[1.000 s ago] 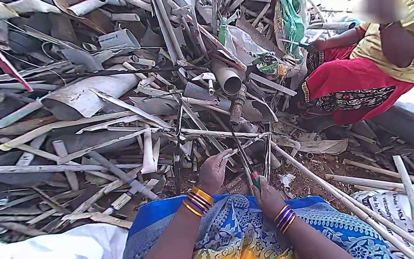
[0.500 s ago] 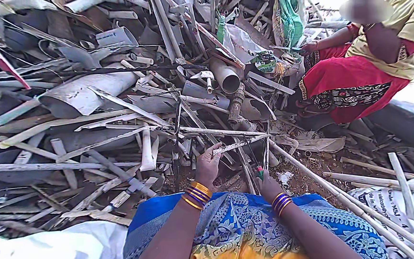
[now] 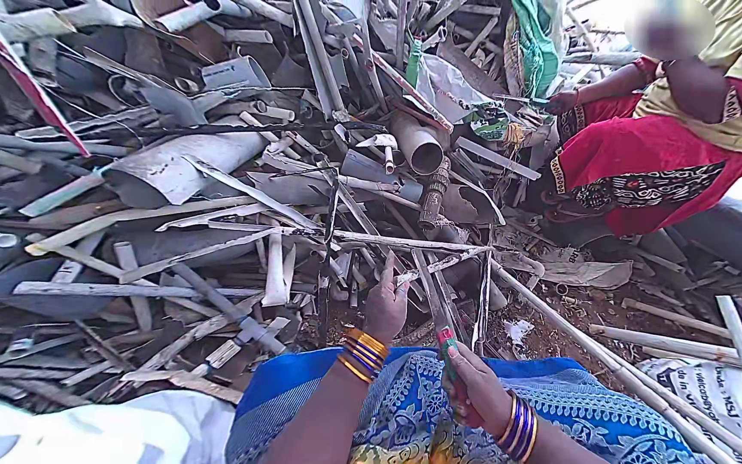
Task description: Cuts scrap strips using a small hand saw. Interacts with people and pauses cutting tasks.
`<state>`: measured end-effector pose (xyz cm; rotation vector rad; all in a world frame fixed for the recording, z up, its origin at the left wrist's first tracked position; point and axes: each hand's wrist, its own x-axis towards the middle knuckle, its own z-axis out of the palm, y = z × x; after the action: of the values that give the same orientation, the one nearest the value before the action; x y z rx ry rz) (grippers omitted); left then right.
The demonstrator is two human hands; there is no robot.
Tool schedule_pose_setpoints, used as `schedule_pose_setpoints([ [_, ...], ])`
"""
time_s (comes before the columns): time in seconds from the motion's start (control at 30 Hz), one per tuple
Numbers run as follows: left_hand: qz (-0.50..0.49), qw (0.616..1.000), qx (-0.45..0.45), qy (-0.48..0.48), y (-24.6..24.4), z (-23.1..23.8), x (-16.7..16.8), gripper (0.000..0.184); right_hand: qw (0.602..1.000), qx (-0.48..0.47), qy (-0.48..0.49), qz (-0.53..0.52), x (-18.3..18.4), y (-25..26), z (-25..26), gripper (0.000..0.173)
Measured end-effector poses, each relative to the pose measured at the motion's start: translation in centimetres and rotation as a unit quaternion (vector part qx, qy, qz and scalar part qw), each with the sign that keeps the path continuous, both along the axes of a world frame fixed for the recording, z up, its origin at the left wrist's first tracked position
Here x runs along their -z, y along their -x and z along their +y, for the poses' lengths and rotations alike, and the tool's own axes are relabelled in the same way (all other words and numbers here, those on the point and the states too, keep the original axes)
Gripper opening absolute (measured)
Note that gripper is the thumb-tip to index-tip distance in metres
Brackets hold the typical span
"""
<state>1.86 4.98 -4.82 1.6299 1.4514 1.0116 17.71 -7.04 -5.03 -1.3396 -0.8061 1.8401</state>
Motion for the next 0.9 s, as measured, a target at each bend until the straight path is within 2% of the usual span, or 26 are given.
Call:
schedule_pose_setpoints([
  [0.07,0.013,1.000,0.000,-0.013,-0.4,-0.4,0.1,0.063,1.000,-0.017,-0.016,-0.005,-0.4,0.4,-0.5,0.032],
  [0.17,0.027,0.999,0.013,-0.030,-0.6,-0.5,0.3,0.063,0.999,0.042,0.015,-0.010,-0.5,1.0,0.3,0.030],
  [0.33,0.022,0.999,-0.002,-0.031,-0.1,-0.6,0.9,0.064,0.998,-0.029,-0.019,-0.044,-0.3,1.3,0.1,0.032],
  [0.43,0.009,0.997,0.014,-0.075,-0.5,-1.0,0.6,0.067,0.993,0.077,-0.052,-0.075,-1.3,-0.7,1.6,0.032],
  [0.5,0.015,0.994,0.029,-0.103,-0.8,-2.1,0.0,0.066,0.971,0.159,-0.136,-0.119,-3.0,-3.0,1.9,0.030],
  [0.57,0.043,0.990,0.060,-0.117,-0.5,-2.8,0.2,0.063,0.935,0.215,-0.210,-0.188,-5.3,-5.6,1.2,0.037],
  [0.63,0.074,0.984,0.086,-0.137,-0.5,-2.7,1.5,0.058,0.883,0.232,-0.246,-0.326,-7.8,-8.6,-0.7,0.048],
  [0.7,0.095,0.984,0.098,-0.119,-0.7,-3.0,1.5,0.054,0.810,0.208,-0.198,-0.511,-10.4,-11.1,-3.6,0.051],
  [0.77,0.107,0.985,0.106,-0.083,-1.0,-4.0,0.1,0.049,0.744,0.161,-0.074,-0.644,-11.3,-13.0,-6.3,0.051],
  [0.8,0.115,0.986,0.103,-0.067,-1.1,-4.3,-0.4,0.048,0.731,0.138,-0.013,-0.668,-10.8,-14.0,-7.3,0.050],
  [0.9,0.132,0.985,0.095,-0.055,-1.4,-4.9,-0.4,0.047,0.741,0.074,0.128,-0.655,-6.2,-16.3,-9.3,0.049],
])
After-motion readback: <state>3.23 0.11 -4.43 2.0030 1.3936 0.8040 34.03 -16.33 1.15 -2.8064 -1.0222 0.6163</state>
